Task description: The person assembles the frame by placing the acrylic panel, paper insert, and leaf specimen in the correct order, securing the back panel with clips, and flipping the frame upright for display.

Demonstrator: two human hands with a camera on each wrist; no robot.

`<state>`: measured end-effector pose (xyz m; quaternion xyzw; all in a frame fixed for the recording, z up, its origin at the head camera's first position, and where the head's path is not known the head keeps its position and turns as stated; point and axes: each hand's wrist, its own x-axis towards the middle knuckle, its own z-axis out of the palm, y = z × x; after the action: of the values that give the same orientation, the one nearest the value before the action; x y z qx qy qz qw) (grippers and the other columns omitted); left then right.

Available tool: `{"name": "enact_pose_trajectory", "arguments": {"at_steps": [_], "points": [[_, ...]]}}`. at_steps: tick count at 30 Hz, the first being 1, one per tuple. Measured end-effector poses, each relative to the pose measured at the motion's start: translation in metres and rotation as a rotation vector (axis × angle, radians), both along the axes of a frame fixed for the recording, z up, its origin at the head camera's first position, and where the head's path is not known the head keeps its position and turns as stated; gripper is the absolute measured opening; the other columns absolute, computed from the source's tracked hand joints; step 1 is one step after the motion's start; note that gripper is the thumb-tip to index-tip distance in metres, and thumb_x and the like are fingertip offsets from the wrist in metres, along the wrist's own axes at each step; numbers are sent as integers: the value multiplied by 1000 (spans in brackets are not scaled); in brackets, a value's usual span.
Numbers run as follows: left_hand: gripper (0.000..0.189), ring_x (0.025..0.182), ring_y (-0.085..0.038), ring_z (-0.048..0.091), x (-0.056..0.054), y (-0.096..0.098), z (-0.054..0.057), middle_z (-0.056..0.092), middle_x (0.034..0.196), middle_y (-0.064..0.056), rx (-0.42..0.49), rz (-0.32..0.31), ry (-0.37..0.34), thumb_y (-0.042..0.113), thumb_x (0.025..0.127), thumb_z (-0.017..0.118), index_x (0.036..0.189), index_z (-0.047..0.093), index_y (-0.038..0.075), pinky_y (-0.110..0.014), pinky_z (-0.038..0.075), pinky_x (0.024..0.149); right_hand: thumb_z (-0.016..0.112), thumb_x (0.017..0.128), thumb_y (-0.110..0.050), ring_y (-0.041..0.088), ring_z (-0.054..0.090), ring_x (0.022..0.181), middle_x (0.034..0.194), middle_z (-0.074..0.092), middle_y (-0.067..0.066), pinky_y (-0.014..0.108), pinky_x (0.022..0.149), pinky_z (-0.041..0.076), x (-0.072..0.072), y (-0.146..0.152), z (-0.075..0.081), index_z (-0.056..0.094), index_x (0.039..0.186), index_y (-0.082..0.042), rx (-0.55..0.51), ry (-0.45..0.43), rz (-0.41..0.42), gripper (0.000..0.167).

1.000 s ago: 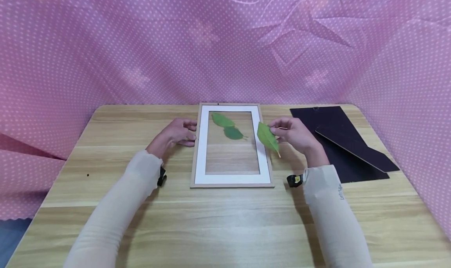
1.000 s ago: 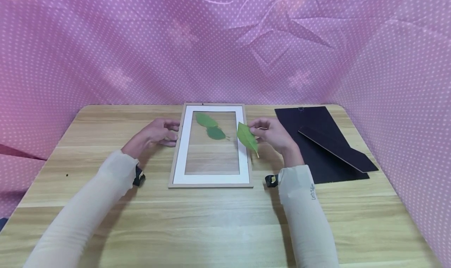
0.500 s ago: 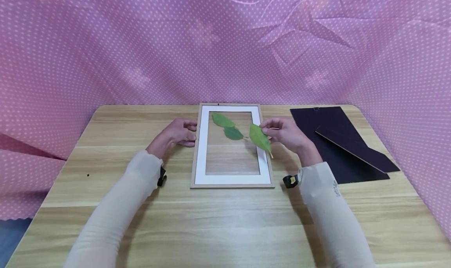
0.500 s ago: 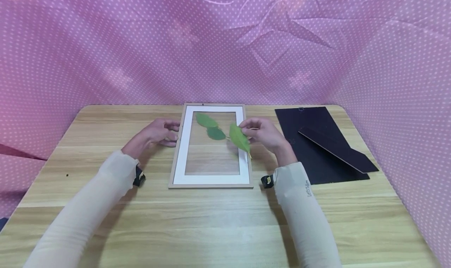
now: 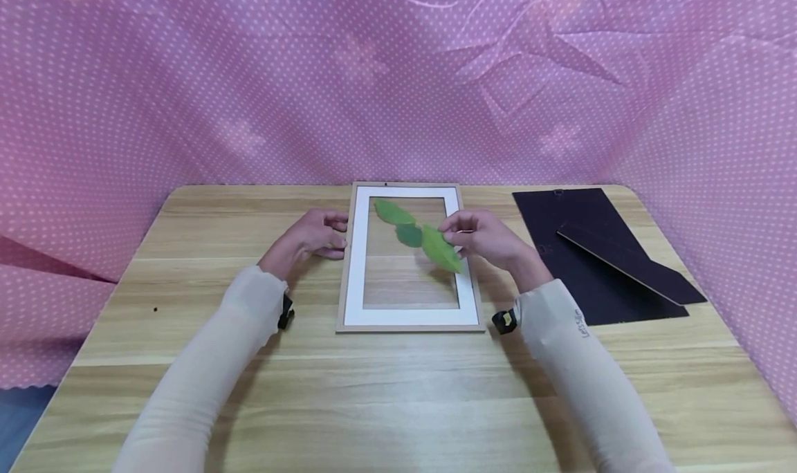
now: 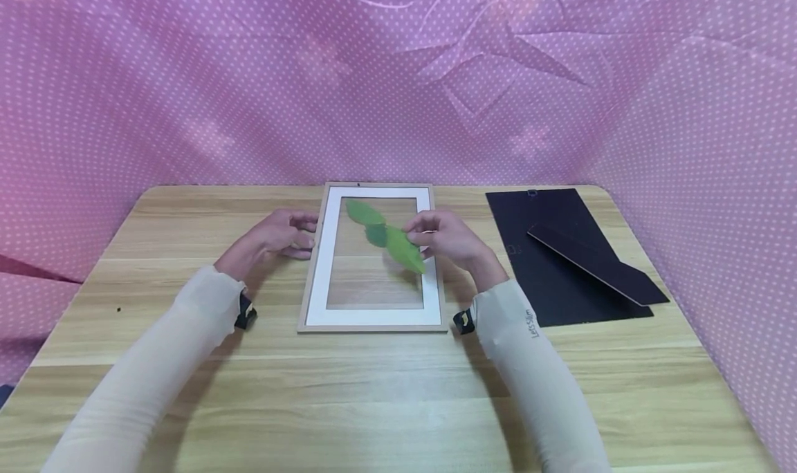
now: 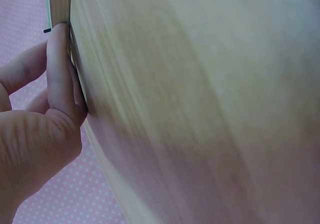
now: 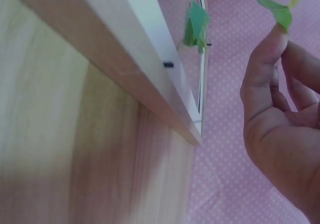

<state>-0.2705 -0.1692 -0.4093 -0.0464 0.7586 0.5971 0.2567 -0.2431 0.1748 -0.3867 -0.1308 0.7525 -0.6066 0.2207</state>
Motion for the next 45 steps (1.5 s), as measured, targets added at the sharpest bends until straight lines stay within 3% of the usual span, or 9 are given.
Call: {"name": "enact_pose_trajectory", "arguments": {"at_steps": [16, 26, 31, 37, 45], "points": [[71, 96, -26, 59, -2, 0, -2, 38, 143, -21, 7, 21, -19, -20, 90, 58, 155, 37, 0, -34, 63, 88, 59, 99, 3, 16, 62, 77, 99, 58, 11, 24, 67, 61, 0, -21, -2, 60, 118, 12, 0, -56, 5, 21], [72, 97, -27, 58, -2, -1, 1, 38, 143, -23, 9, 4, -17, -20, 89, 58, 155, 35, -1, -35, 63, 88, 61, 98, 3, 18, 60, 78, 102, 58, 12, 27, 71, 63, -4, -33, -2, 62, 118, 6, 10, -112, 11, 21], [72, 96, -26, 58, -2, -2, 0, 39, 142, -22, 10, 2, -12, -21, 88, 58, 154, 36, -2, -35, 64, 87, 61, 98, 3, 17, 60, 78, 98, 59, 10, 26, 70, 63, -7, -36, -5, 63, 118, 6, 17, -128, 46, 21], [72, 97, -27, 59, -3, -2, -1, 39, 141, -22, 2, -1, -5, -21, 88, 58, 154, 37, -1, -35, 64, 87, 60, 98, 4, 17, 60, 74, 95, 61, 10, 24, 65, 60, -8, -40, -6, 63, 116, 8, 64, -121, 92, 19], [72, 97, -28, 59, -3, -1, 0, 38, 144, -21, 11, 14, -27, -21, 89, 57, 155, 36, 0, -36, 63, 88, 61, 98, 4, 18, 62, 74, 94, 62, 12, 30, 70, 63, -11, -46, -7, 66, 112, 6, 192, -88, 92, 15]]}}
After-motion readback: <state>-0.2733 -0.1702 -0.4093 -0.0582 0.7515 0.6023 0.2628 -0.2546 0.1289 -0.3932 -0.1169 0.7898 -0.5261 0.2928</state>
